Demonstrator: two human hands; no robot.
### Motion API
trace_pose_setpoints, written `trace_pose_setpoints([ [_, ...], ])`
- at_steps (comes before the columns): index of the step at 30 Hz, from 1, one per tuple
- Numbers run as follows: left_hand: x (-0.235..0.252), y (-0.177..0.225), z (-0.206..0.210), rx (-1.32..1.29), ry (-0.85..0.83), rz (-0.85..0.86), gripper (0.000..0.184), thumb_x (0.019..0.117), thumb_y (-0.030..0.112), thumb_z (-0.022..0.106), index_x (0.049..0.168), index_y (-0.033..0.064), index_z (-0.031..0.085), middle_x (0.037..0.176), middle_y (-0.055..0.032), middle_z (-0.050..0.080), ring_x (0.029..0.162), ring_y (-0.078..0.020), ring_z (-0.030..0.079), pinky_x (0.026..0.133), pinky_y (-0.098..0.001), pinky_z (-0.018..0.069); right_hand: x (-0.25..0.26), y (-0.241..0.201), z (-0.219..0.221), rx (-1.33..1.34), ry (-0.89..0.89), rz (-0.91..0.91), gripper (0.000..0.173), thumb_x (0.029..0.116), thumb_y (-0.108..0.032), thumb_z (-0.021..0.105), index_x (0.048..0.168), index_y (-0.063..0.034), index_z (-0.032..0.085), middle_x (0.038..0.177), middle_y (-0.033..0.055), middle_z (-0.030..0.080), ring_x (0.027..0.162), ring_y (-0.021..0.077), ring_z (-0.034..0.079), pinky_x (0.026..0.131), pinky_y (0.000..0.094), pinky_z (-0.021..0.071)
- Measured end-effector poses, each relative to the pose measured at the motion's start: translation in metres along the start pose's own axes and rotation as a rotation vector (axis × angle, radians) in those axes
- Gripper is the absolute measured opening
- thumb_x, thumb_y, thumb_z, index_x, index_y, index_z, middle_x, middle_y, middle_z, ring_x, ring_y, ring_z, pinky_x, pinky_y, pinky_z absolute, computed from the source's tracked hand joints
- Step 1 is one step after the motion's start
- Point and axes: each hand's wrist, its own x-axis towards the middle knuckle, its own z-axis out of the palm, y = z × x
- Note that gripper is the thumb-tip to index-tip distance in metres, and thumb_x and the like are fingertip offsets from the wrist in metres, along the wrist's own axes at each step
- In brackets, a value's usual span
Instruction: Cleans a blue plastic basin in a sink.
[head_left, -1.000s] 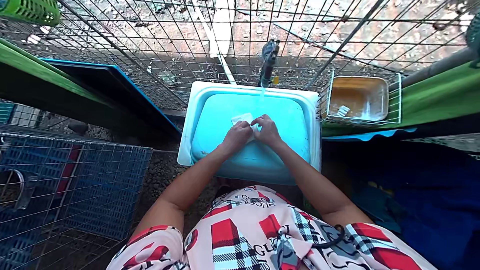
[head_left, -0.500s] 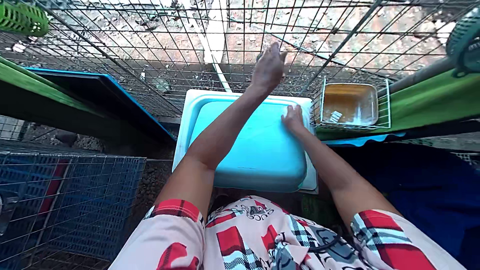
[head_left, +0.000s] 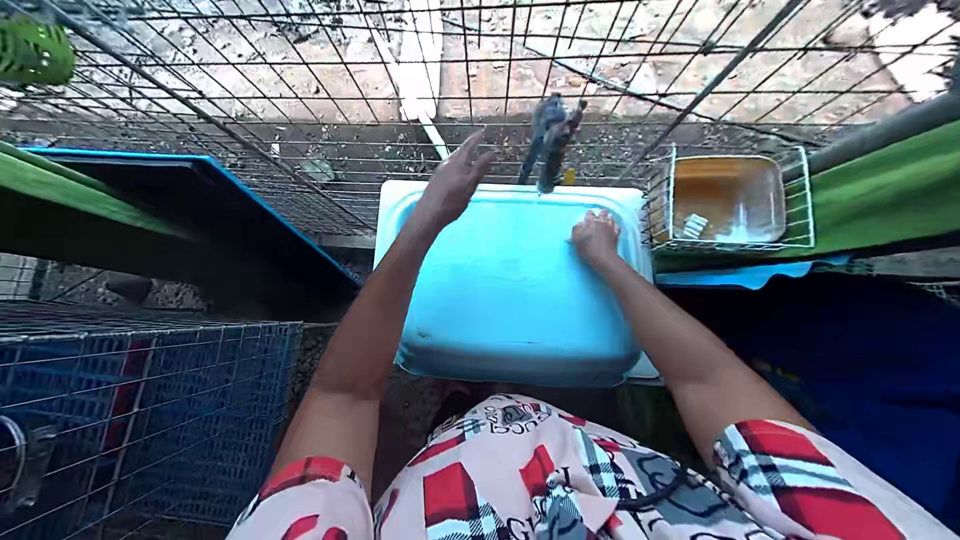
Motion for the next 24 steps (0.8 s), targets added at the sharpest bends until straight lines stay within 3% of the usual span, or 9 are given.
trace_pose_setpoints([
  [3,-0.073,-0.148,-0.003,-0.053,0.007,-0.5,0.051,0.1133,0.029,0.034,0.153,-0.0019,0.042,0.153,-0.029,0.045,0.144,-0.0437,0.041,0.118,-0.0607,0.031,0.017,-0.088,0.036,-0.042,-0.005,-0.167,0.049,0.1063,-0.022,0.042,0.139,0.0137,0.053,0.146,0.0359,0.049,0.142,0.05,0.042,0.115,0.0669,0.0313],
  [5,-0.114,-0.19,0.021,-0.164,0.072,-0.619,0.047,0.1128,0.026,0.036,0.149,-0.0003,0.049,0.152,-0.0266,0.047,0.144,-0.0424,0.042,0.118,-0.0602,0.0317,0.003,-0.15,0.067,-0.003,-0.062,-0.361,0.051,0.1074,-0.021,0.039,0.144,0.0125,0.049,0.153,0.0321,0.045,0.148,0.046,0.036,0.12,0.0616,0.0285],
  [7,-0.131,-0.181,0.039,-0.223,0.118,-0.589,0.045,0.1125,0.018,0.035,0.151,-0.0031,0.045,0.154,-0.0275,0.044,0.146,-0.0409,0.04,0.121,-0.0556,0.0289,-0.039,-0.188,0.087,0.057,-0.128,-0.591,0.05,0.1078,-0.021,0.041,0.146,0.0095,0.048,0.157,0.0289,0.042,0.15,0.0421,0.035,0.123,0.0574,0.0277],
  [10,-0.153,-0.172,0.071,-0.425,0.089,-0.642,0.053,0.1143,0.028,0.02,0.159,0.0007,0.031,0.159,-0.025,0.04,0.147,-0.0358,0.04,0.121,-0.0526,0.0306,-0.101,-0.187,0.077,0.072,-0.351,-0.773,0.049,0.1076,-0.022,0.043,0.152,-0.0018,0.048,0.163,0.0194,0.039,0.154,0.0357,0.032,0.124,0.056,0.0236],
  [13,-0.155,-0.183,0.086,-0.702,0.069,-0.803,0.069,0.1116,0.05,0.016,0.156,0.0012,0.036,0.154,-0.0264,0.045,0.141,-0.0359,0.046,0.116,-0.055,0.0382,-0.039,-0.172,0.08,0.041,-0.224,-0.694,0.048,0.1066,-0.024,0.042,0.147,-0.0019,0.055,0.156,0.0249,0.046,0.147,0.0433,0.04,0.12,0.0619,0.0295],
  [15,-0.149,-0.199,0.094,-0.695,0.112,-0.842,0.067,0.1129,0.046,0.021,0.147,-0.006,0.046,0.147,-0.0308,0.05,0.138,-0.0394,0.049,0.115,-0.0553,0.0382,0.018,-0.187,0.087,-0.031,-0.151,-0.522,0.049,0.1076,-0.028,0.041,0.142,0.0017,0.058,0.144,0.0291,0.056,0.137,0.0464,0.051,0.114,0.0642,0.0362],
  [17,-0.144,-0.214,0.104,-0.716,0.128,-0.826,0.057,0.1145,0.035,0.023,0.143,-0.0076,0.049,0.141,-0.0311,0.054,0.132,-0.0382,0.054,0.111,-0.0531,0.0421,0.026,-0.219,0.088,-0.03,-0.195,-0.448,0.048,0.1088,-0.028,0.041,0.139,0.0055,0.058,0.139,0.0307,0.058,0.135,0.0467,0.052,0.114,0.0638,0.0362],
  [22,-0.142,-0.216,0.106,-0.896,0.179,-0.875,0.045,0.114,0.024,0.029,0.143,-0.0039,0.049,0.133,-0.0272,0.057,0.118,-0.0333,0.059,0.1,-0.0501,0.0491,-0.098,-0.244,0.095,0.054,-0.42,-0.823,0.035,0.104,-0.016,0.051,0.129,0.001,0.068,0.144,0.0189,0.06,0.145,0.0356,0.044,0.122,0.0533,0.0299],
  [24,-0.138,-0.213,0.097,-0.874,0.172,-0.852,0.044,0.1139,0.022,0.029,0.143,-0.0064,0.049,0.137,-0.0292,0.055,0.123,-0.0347,0.057,0.104,-0.0501,0.0456,-0.088,-0.244,0.091,0.078,-0.45,-0.889,0.034,0.1022,-0.015,0.05,0.122,0.0009,0.072,0.139,0.0175,0.065,0.142,0.0373,0.048,0.118,0.0582,0.0316],
])
